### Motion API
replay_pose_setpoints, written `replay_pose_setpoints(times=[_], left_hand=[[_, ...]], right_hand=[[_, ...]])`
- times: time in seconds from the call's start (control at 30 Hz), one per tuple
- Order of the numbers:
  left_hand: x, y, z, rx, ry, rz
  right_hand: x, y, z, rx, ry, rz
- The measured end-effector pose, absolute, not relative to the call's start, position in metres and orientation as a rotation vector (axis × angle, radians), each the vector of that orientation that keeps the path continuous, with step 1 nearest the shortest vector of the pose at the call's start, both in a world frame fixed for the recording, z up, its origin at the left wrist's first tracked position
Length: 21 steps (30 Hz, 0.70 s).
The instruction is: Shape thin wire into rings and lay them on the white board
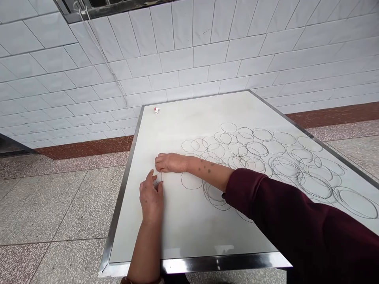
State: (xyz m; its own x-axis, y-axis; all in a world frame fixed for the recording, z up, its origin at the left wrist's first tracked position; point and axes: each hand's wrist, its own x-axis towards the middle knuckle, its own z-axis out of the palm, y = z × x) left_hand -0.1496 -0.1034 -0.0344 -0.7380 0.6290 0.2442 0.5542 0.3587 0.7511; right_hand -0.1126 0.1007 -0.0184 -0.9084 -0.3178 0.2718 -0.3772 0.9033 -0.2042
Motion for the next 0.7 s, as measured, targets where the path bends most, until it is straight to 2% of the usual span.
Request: replay_pose_setpoints(times=[0.3,0.7], left_hand=[[-0.153,-0.101,-0.035,1.051,2.519,1.404],[-0.164,-0.102,-0.023,0.803,2.266,1.499]], right_hand=[[-0.107,0.097,-0.017,0.514,-2.804,0.135],[-0.085,0.082,-0.028,0.397,-2.727,0.110]])
